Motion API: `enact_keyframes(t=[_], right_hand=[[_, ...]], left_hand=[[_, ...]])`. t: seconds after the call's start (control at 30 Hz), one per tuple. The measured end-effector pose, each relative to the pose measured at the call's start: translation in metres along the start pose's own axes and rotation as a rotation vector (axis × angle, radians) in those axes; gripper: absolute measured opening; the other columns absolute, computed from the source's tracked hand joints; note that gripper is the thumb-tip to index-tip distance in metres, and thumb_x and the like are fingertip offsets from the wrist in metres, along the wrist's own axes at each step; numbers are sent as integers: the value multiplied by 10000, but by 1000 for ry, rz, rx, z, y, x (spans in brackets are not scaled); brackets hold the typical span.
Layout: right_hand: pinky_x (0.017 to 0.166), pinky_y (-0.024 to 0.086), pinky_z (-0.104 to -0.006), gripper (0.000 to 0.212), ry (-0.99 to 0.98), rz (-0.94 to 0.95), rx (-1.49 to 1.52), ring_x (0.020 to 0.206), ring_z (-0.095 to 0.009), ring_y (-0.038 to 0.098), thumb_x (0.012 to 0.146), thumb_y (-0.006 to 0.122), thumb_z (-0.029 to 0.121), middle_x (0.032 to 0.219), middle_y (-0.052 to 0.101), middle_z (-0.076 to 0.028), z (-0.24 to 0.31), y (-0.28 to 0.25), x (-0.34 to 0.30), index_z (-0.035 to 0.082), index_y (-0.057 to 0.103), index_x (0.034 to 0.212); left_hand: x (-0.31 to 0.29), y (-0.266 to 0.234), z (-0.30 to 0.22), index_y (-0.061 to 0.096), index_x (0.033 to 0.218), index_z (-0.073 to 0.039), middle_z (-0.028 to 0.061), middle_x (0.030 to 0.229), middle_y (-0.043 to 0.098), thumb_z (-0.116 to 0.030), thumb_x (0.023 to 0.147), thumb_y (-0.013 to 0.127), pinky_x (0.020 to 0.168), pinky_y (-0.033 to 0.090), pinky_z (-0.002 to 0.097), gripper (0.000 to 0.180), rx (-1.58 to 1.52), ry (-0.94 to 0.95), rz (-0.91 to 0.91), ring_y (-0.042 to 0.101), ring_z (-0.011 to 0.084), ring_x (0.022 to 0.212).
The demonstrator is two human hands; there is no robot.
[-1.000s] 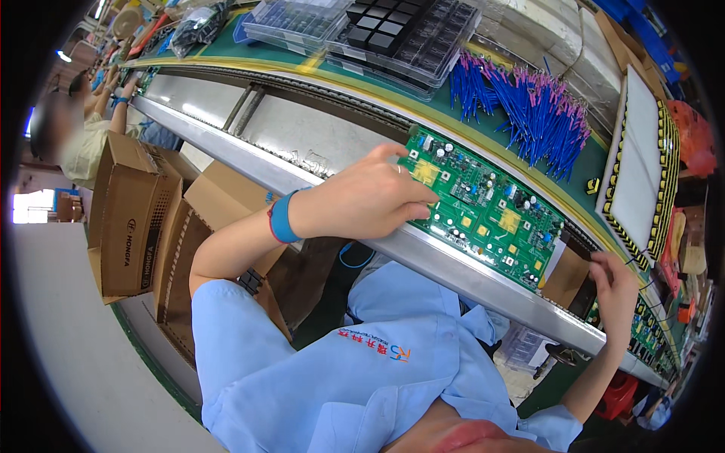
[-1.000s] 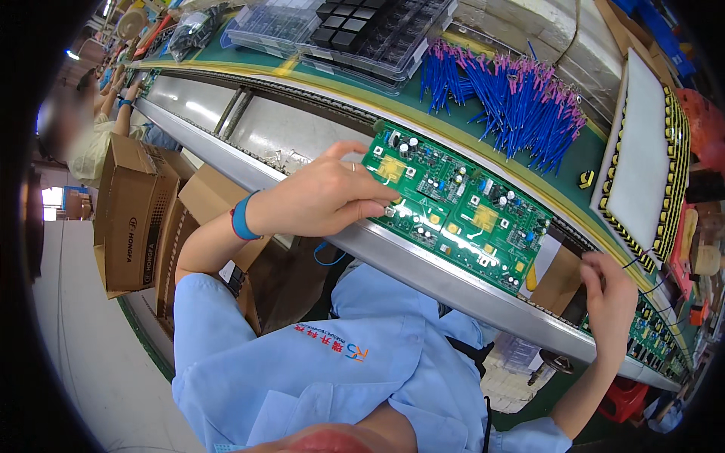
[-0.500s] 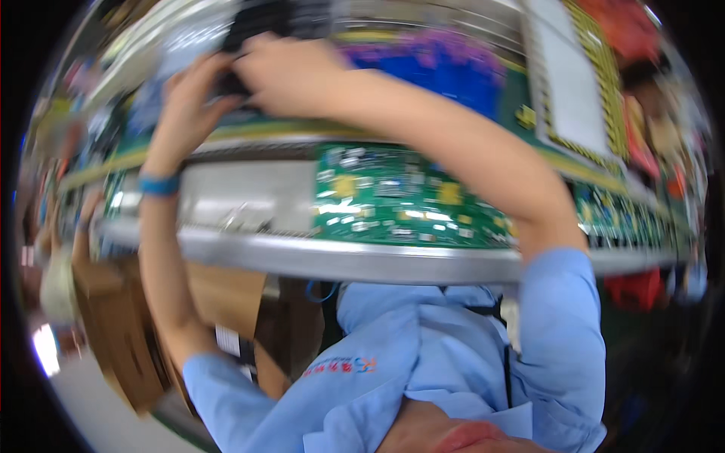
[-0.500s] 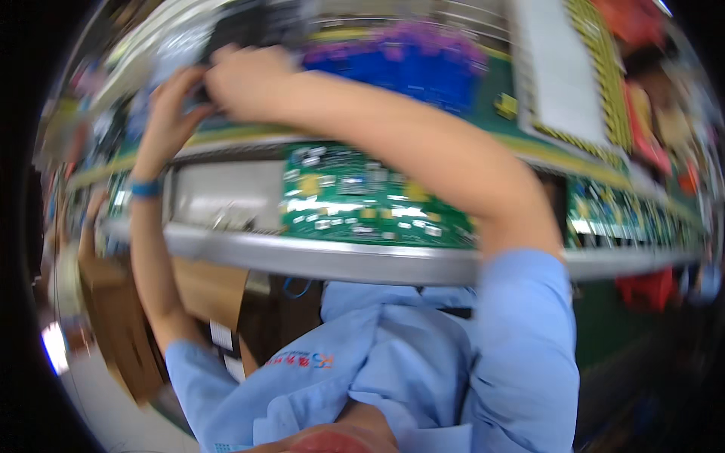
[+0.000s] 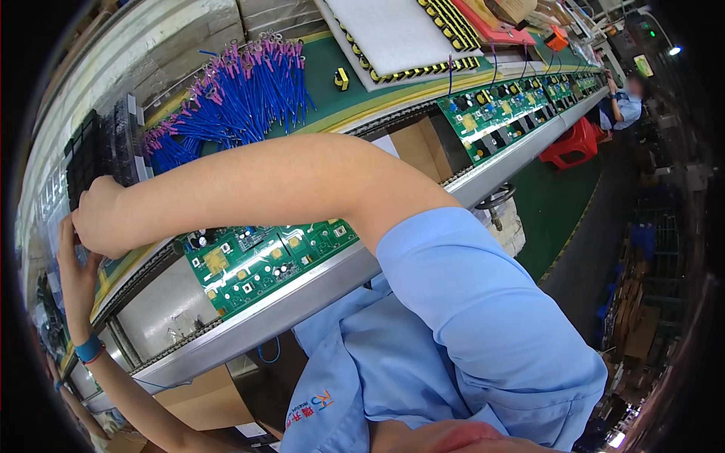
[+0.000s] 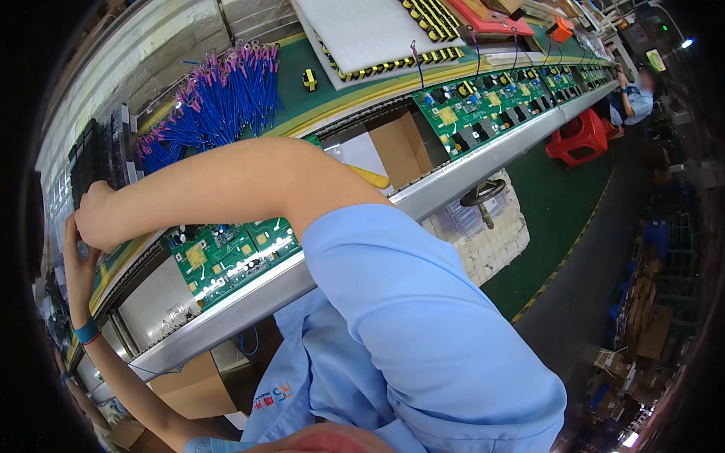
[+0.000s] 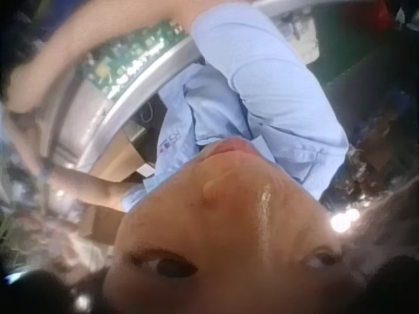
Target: Placing electronic components like transformers and connectors onto printed circuit boards on an assembly line.
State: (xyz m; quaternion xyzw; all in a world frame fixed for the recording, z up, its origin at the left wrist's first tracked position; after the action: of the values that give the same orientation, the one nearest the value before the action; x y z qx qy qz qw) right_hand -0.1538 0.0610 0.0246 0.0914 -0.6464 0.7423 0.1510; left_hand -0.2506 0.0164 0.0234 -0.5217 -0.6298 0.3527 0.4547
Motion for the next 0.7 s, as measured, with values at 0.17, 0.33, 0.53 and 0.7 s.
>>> enact_keyframes(t=[0.17, 0.33, 0.53, 0.7], right_hand=[[783, 553, -437, 346, -71, 57, 158, 965, -272, 699, 767, 692, 331, 1031, 728, -114, -1, -24, 8, 83, 758, 999], [697, 591, -248, 274, 192, 85, 1587, 806, -241, 714, 911, 621, 193, 959, 717, -153, -34, -47, -34, -55, 713, 980], [646, 516, -311, 180, 659, 49, 1682, 823, -197, 611, 881, 666, 140, 950, 597, -104, -59, -102, -194, 19, 619, 1005], [537, 438, -191, 402, 695, 75, 1266, 715, -68, 576, 811, 735, 82, 997, 685, -36, -52, -83, -274, 29, 592, 1183]], left_hand=[[-11, -19, 25, 458, 1383, -30, 167, 1194, 595, -3, 777, 700, 1003, 394, 403, 653, 365, -53, 56, 543, 328, 1077], [-12, -11, 28, 479, 1356, -22, 212, 1200, 620, -49, 786, 719, 982, 410, 434, 619, 427, -92, 160, 542, 396, 1108], [16, -3, -42, 434, 1397, -140, 104, 1318, 584, 97, 762, 680, 849, 505, 369, 720, 248, 69, 185, 626, 283, 978], [31, -9, -92, 552, 1245, -52, 112, 1107, 629, -79, 788, 710, 847, 493, 405, 484, 479, -380, 371, 639, 258, 1014]])
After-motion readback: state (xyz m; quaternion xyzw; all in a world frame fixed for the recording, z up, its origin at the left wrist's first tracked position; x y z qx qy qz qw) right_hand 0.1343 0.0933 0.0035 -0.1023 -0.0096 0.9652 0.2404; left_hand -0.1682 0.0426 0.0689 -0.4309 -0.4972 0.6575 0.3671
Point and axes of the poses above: each hand's wrist, its own x-axis towards the middle knuckle, its own y-axis out of the palm, z = x × y, the point moved 8 cm from there along x, towards the middle knuckle
